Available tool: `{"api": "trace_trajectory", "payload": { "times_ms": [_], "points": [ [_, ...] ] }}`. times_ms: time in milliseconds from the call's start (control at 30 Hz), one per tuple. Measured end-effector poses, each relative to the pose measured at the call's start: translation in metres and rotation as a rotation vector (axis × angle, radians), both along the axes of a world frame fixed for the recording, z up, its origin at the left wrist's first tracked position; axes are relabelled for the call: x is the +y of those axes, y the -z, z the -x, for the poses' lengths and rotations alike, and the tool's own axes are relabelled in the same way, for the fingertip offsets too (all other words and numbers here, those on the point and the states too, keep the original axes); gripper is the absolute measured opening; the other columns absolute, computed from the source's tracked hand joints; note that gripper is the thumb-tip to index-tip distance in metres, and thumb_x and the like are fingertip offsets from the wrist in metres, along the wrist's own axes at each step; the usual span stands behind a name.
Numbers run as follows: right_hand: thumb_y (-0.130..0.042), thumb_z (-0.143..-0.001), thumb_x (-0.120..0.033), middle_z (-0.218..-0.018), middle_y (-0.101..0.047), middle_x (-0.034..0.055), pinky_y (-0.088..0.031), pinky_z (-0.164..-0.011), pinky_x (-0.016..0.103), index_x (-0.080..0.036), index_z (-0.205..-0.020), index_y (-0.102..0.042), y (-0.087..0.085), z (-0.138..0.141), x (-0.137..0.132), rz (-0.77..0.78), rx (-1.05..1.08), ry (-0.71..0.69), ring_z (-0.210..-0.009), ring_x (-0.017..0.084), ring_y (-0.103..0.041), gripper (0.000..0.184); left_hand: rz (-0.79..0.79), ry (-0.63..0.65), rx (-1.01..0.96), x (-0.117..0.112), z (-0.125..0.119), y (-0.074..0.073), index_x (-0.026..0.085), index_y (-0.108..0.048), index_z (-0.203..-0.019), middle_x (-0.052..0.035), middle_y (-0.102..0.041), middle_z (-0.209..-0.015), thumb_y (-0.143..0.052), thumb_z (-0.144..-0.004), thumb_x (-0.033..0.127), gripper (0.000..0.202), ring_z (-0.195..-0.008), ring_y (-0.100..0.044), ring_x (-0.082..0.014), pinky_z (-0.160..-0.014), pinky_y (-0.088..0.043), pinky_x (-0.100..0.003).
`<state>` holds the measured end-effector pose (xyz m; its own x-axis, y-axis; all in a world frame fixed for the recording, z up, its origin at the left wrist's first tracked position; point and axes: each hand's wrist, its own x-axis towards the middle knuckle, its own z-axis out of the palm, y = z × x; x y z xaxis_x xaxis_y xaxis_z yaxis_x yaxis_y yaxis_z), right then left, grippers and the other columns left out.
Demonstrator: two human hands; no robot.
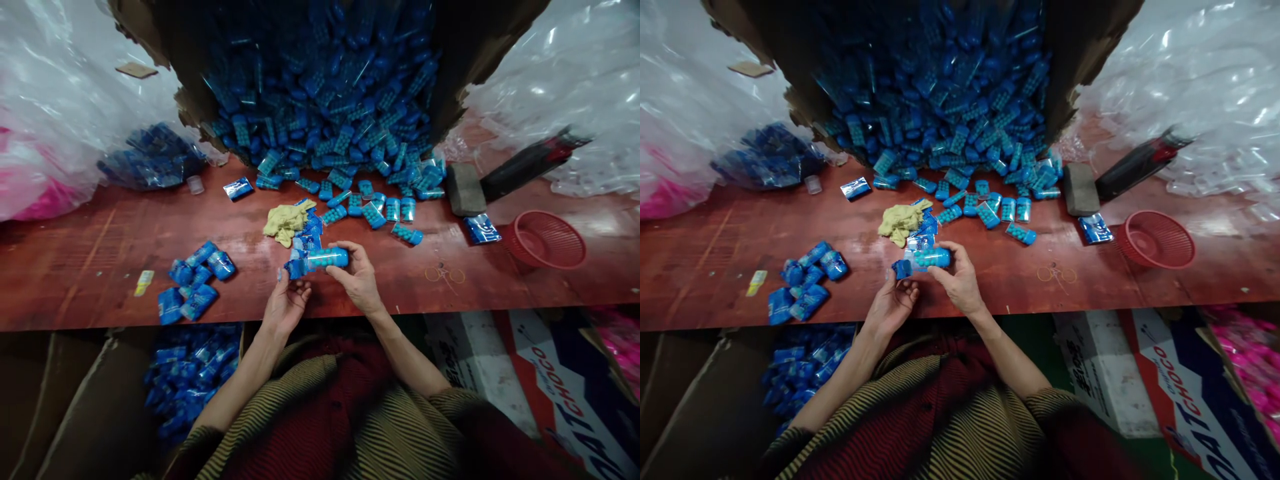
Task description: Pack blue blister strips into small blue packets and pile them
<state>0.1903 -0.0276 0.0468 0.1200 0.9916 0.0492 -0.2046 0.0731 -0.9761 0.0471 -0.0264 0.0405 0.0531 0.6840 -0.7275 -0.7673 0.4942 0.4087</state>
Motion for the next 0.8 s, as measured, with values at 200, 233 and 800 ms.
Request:
{"api": "trace_trajectory", "payload": {
  "times_ms": [200,233,800],
  "points": [
    [-0.064,-0.077,-0.025,-0.118,-0.056,0.0072,-0.046,-0.098,0.038,-0.024,-0.114,-0.048,0.008,0.01,-0.014,-0.116,-0.255,0.112,-0.111,0.021,-0.055,0.04,0.047,-0.018,-0.025,0.001,-0.003,-0.004,0.013,-0.055,-0.066,-0.001,-0.054,-0.054,-0.048,-0.089,0.03,0.029,-0.052,-0.057,-0.01,-0.053,-0.051,-0.02],
    [-0.063,-0.078,-0.024,-0.119,-0.056,0.0074,-0.045,-0.099,0.039,-0.025,-0.115,-0.048,0.011,0.011,-0.016,-0.149,-0.293,0.122,-0.113,0.021,-0.054,0.04,0.049,-0.012,-0.033,0.001,-0.003,-0.005,0.013,-0.055,-0.067,-0.0013,-0.054,-0.055,-0.049,-0.088,0.03,0.028,-0.053,-0.057,-0.01,-0.053,-0.051,-0.02],
    [-0.063,-0.08,-0.023,-0.118,-0.061,0.006,-0.047,-0.095,0.044,-0.029,-0.11,-0.052,0.028,0.007,-0.028,-0.416,-0.469,0.078,-0.112,0.022,-0.057,0.032,0.044,0.023,-0.092,0.001,-0.008,-0.014,0.011,-0.063,-0.089,-0.0034,-0.065,-0.061,-0.048,-0.089,0.022,0.018,-0.056,-0.062,-0.0122,-0.055,-0.053,-0.021]
  ]
}}
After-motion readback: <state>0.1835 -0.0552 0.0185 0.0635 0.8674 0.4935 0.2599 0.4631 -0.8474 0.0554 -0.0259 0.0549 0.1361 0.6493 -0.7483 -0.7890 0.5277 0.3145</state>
